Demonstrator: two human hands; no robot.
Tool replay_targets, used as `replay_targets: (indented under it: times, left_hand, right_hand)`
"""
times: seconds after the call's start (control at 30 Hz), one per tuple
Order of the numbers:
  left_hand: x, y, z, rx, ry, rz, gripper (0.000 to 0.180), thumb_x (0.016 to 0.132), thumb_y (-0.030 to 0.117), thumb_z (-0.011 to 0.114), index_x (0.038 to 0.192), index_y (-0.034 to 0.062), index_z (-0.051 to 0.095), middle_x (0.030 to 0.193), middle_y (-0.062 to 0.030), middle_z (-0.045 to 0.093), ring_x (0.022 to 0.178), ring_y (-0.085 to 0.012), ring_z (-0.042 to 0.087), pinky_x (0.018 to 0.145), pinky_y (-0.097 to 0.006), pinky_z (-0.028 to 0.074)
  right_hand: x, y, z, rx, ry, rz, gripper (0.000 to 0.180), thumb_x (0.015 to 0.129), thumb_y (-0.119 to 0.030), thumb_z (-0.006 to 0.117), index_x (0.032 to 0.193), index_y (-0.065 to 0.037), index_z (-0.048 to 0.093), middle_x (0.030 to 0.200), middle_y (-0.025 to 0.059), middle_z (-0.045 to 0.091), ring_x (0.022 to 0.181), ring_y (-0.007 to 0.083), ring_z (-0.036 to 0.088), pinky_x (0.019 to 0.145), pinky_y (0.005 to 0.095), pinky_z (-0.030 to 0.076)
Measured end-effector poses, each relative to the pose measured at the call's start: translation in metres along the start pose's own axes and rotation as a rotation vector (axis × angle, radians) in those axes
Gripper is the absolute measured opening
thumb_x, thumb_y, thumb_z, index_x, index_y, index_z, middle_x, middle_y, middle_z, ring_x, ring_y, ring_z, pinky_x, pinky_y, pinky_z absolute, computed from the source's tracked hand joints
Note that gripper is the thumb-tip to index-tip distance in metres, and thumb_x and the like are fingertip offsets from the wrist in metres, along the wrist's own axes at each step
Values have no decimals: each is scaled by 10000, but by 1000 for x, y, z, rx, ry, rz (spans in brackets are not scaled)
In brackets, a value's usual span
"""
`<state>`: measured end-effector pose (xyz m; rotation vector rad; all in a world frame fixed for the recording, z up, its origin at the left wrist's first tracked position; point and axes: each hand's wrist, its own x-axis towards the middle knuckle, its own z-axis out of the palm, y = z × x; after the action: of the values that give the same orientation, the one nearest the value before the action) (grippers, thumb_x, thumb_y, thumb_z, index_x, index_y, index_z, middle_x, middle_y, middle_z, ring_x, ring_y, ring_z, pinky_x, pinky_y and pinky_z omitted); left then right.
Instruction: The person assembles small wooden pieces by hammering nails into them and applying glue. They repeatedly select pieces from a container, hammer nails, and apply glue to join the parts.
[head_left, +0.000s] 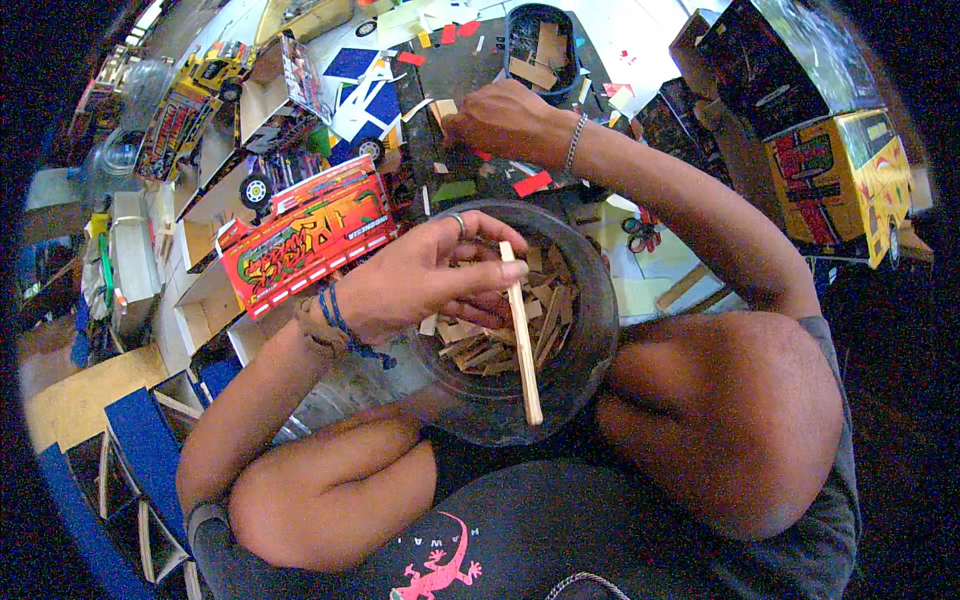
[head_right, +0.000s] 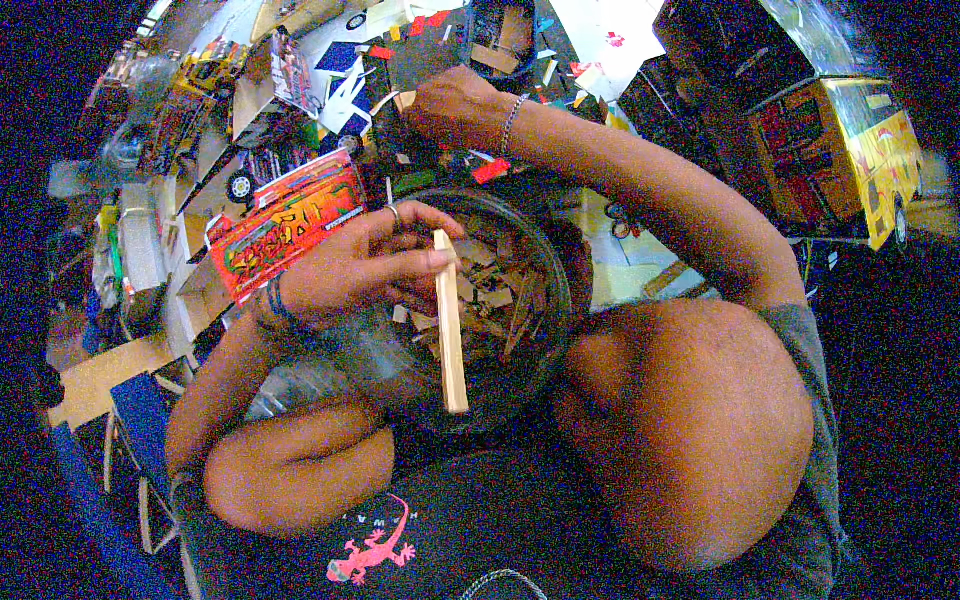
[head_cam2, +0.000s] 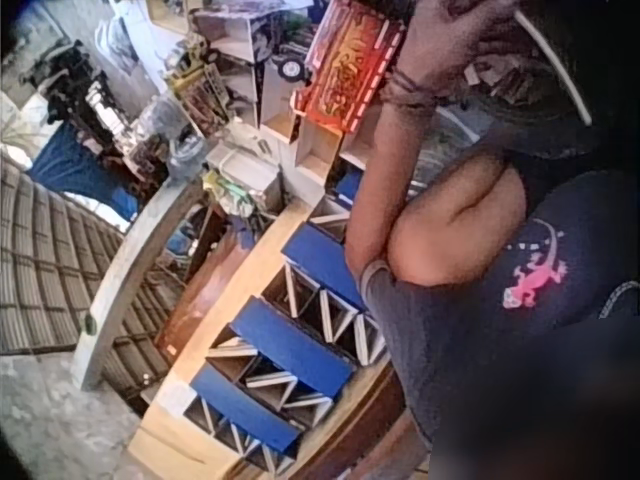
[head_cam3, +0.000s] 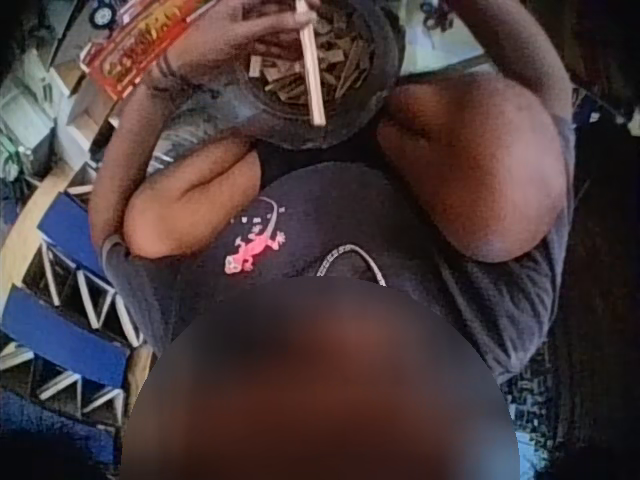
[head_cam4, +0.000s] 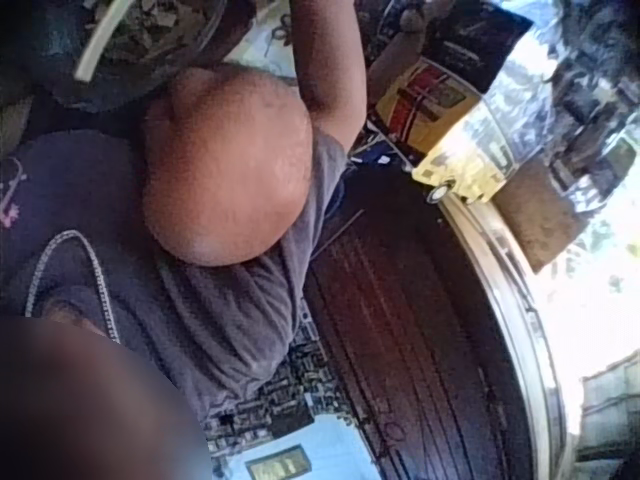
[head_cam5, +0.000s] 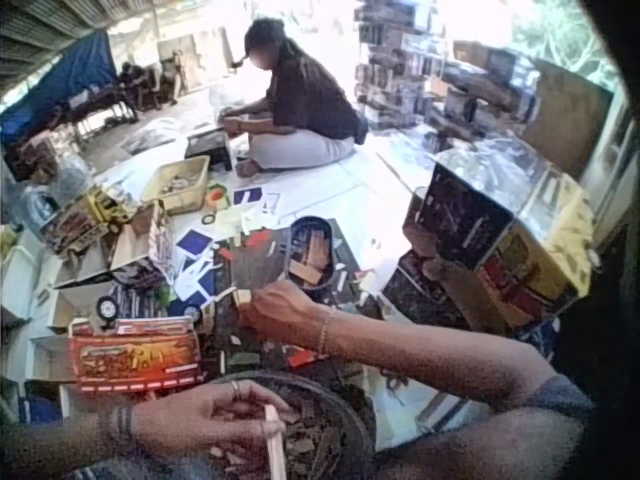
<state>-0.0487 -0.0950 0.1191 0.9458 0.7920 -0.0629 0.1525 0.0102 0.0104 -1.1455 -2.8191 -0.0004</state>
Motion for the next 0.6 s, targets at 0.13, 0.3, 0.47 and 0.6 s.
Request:
replay_targets:
  times: [0.13, 0.3, 0.47, 0.6]
  left_hand:
    - [2, -1, -3, -77, 78, -70, 399, 980, 265, 696, 1295, 81, 533, 1123, -79, 681, 988, -190, 709, 881, -381, 610]
    - [1, -3, -3, -79, 92, -86, 392, 986, 283, 686, 1282, 71, 540, 1095, -62, 674, 977, -175, 702, 876, -385, 612]
    - [1, -2, -4, -83, 91, -104, 382, 990, 286, 679, 1278, 73, 546, 1063, -43, 657, 944, -162, 694, 869, -381, 613]
    - [1, -2, -3, -78, 109, -125, 378, 989, 291, 680, 1273, 77, 552, 1073, -51, 663, 924, -158, 693, 859, -372, 613]
  right_hand:
    - [-3, -1, -2, -17, 28, -3, 134, 861, -164, 636, 946, -93, 712, 761, 173, 695, 751, 360, 723, 610, 456, 568]
    - [-3, 0, 0, 3, 46, -22, 123, 860, -157, 641, 943, -105, 716, 761, 170, 693, 751, 353, 724, 606, 453, 567]
    - [-2, 1, 0, 8, 32, -39, 126, 869, -166, 634, 947, -109, 714, 767, 168, 695, 756, 355, 723, 617, 454, 565]
    - [-4, -1, -3, 28, 38, -24, 132, 871, -164, 629, 958, -106, 711, 778, 170, 698, 773, 353, 725, 629, 454, 566]
